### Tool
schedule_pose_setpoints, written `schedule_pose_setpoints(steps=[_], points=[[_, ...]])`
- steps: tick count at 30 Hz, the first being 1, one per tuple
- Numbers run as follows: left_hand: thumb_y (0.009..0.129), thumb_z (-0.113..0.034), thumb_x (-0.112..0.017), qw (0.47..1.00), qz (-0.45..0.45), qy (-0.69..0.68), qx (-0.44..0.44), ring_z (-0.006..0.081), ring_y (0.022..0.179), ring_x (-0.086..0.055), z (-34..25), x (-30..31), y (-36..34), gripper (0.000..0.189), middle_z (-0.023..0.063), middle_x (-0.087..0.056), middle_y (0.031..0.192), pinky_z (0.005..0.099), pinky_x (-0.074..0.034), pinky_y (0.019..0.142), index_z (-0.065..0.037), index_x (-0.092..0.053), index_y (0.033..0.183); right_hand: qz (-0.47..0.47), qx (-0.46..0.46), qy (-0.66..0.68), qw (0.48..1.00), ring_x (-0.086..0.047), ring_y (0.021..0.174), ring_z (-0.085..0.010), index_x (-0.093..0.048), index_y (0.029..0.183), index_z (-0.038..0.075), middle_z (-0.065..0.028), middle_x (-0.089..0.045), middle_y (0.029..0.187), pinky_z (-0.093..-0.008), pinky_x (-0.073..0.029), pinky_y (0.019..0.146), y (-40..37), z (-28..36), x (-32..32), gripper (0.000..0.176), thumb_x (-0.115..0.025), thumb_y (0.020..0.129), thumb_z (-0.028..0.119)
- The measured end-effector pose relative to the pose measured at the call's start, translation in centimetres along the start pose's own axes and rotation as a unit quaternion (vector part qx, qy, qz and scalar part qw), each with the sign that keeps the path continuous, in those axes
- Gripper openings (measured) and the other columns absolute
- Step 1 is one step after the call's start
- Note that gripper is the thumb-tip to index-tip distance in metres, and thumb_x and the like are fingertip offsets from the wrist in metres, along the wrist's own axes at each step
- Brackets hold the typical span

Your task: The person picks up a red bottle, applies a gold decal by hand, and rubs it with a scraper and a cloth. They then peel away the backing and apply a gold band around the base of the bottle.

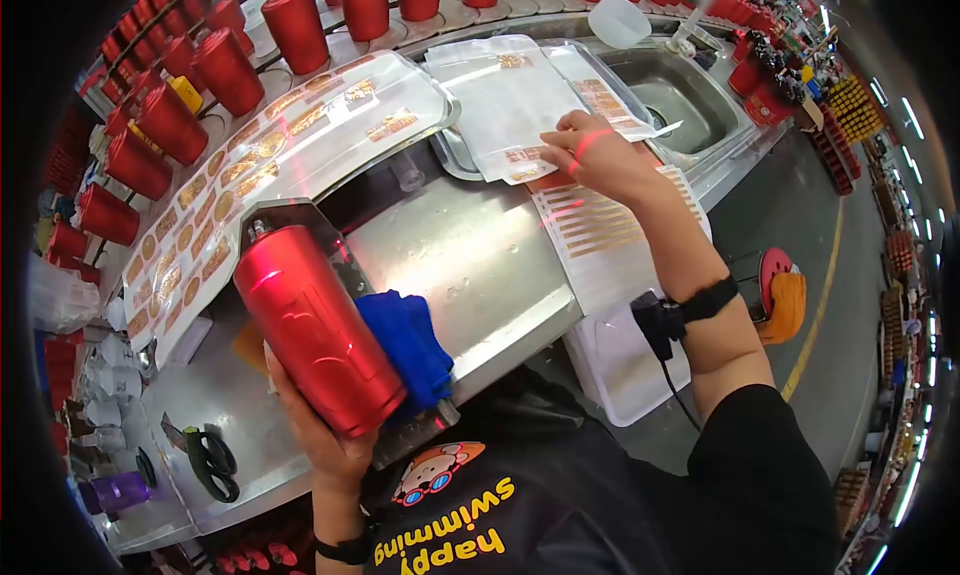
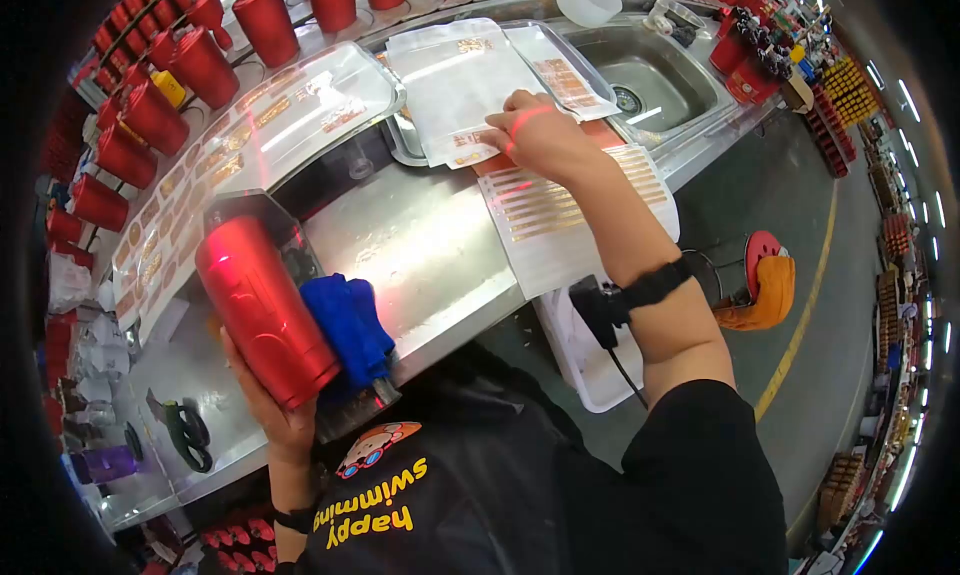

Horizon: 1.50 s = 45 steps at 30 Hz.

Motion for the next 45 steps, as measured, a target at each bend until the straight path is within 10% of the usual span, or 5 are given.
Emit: schedule_pose_setpoints(steps=[18,24,33,45], points=[[0.078,-0.055,-0.073,1.0,-0.012,-0.015,0.005,0.0371,0.138,-0.033,-0.1,0.0,0.0,0.111,0.0248,-0.03,0.151,0.0435,-0.025,0.113,0.005,-0.014,0.151,-0.032,-0.018,-0.095,0.995,-0.057,0.115,-0.0374,-0.072,0.112,0.015,-0.0198,-0.057,0.126,-0.0397,-0.045,0.099,0.2,-8.3,-1.1,0.033,-0.059,0.084,0.004],[0.078,-0.054,-0.073,1.0,-0.01,0.013,0.007,0.0381,0.138,-0.034,-0.1,0.1,0.1,0.111,0.0249,-0.03,0.151,0.0439,-0.026,0.113,0.004,-0.014,0.151,0.142,-0.068,-0.161,0.974,-0.056,0.116,-0.0346,-0.072,0.114,0.021,-0.0153,-0.06,0.124,-0.0378,-0.045,0.097,4.0,-10.6,-2.9,0.037,-0.061,0.083,0.004],[0.076,-0.052,-0.075,1.0,-0.007,0.003,0.019,0.039,0.137,-0.035,0.4,0.2,-0.2,0.11,0.0252,-0.031,0.15,0.0449,-0.026,0.113,0.004,-0.015,0.151,0.152,-0.11,-0.21,0.96,-0.054,0.119,-0.0369,-0.061,0.13,0.028,-0.0142,-0.058,0.124,-0.0378,-0.045,0.099,6.2,-10.6,-3.5,0.047,-0.055,0.089,0.007],[0.073,-0.049,-0.077,0.997,0.007,-0.043,0.061,0.0327,0.138,-0.033,1.7,0.0,-0.9,0.112,0.02,-0.028,0.15,0.0433,-0.026,0.113,-0.001,-0.013,0.152,0.164,-0.132,-0.245,0.946,-0.042,0.131,-0.0327,-0.055,0.133,0.033,-0.0083,-0.046,0.137,-0.0564,-0.04,0.103,15.0,-11.6,-3.4,0.04,-0.053,0.095,0.022]])
Point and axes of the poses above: each hand's wrist, its own y-axis towards the middle knuckle, its own x-axis out of the back of the hand, z = x × y, the point moved 8 cm from there along y, towards the middle knuckle
